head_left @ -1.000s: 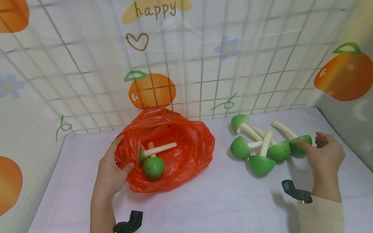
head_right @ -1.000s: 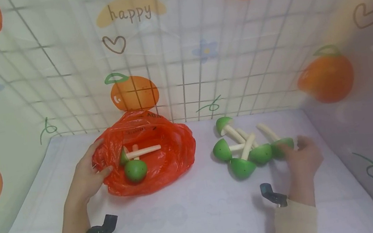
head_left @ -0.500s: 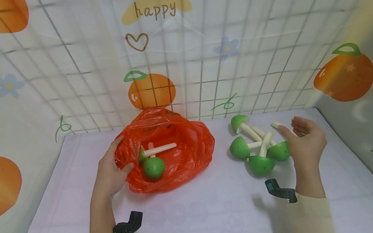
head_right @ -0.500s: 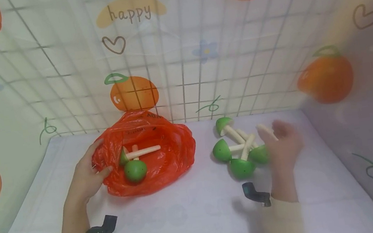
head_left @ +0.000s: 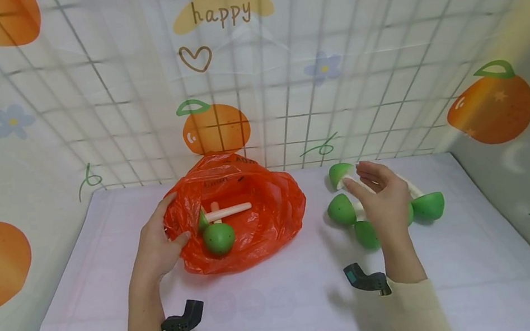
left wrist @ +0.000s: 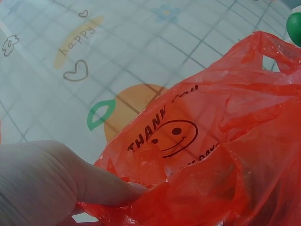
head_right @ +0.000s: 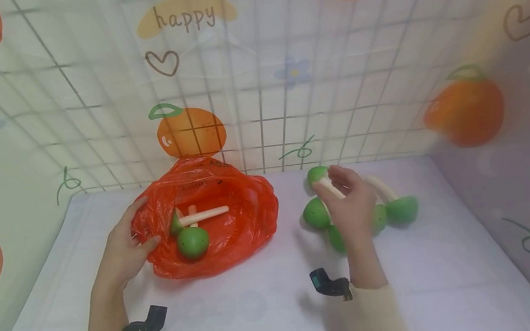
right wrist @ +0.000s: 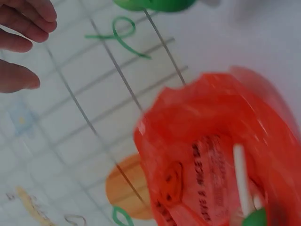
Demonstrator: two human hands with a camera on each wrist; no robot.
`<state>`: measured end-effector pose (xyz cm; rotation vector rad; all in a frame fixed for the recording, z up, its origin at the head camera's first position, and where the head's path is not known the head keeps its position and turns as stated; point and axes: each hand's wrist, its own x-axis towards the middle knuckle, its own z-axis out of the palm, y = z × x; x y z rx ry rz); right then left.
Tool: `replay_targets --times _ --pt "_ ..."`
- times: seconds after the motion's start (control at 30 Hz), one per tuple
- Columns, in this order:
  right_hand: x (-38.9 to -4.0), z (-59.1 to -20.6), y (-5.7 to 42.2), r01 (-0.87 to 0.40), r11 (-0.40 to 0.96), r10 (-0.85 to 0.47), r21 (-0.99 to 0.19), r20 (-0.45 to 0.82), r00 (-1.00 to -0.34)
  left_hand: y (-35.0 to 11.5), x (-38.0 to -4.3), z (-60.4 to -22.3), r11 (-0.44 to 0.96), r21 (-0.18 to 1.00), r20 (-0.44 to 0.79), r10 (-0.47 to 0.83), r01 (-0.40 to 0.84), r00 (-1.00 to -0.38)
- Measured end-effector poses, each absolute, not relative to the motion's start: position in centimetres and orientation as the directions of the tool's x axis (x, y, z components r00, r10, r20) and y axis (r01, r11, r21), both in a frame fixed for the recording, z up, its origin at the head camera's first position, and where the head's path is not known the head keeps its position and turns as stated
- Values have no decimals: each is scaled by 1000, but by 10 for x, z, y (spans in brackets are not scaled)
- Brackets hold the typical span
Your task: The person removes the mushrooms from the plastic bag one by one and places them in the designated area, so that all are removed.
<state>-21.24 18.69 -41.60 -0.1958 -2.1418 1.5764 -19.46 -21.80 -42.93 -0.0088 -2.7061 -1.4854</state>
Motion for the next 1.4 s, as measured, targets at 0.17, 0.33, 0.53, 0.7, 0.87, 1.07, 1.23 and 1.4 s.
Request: replay_targets --times 0.17,0.33,0.53,0.7,0.87,1.07,1.23,1.4 --pt "-213 -418 168 -187 303 328 -935 286 -900 -219 -195 -430 538 842 48 -22 28 -999" --pt "-213 -419 154 -191 299 294 -935 281 -914 -220 -196 -430 543 839 49 -20 30 -999" --pt "-214 -420 137 -230 326 222 -917 311 -924 -220 -196 -431 545 838 51 -17 33 -999" --pt "-215 -420 122 -274 332 149 -903 337 -930 -219 -197 -431 541 840 52 -9 39 -999" --pt "-217 -425 105 -294 362 42 -885 331 -943 -218 -198 -431 542 840 44 -10 31 -999" --pt "-222 -439 86 -271 391 -52 -880 272 -961 -219 -198 -433 538 842 45 -14 30 -999" --pt "-229 -446 67 -242 448 -112 -860 214 -970 -220 -198 -433 538 842 56 -11 41 -998" --pt "-238 -453 51 -241 480 -170 -844 180 -969 -219 -198 -433 533 846 49 -10 36 -999"
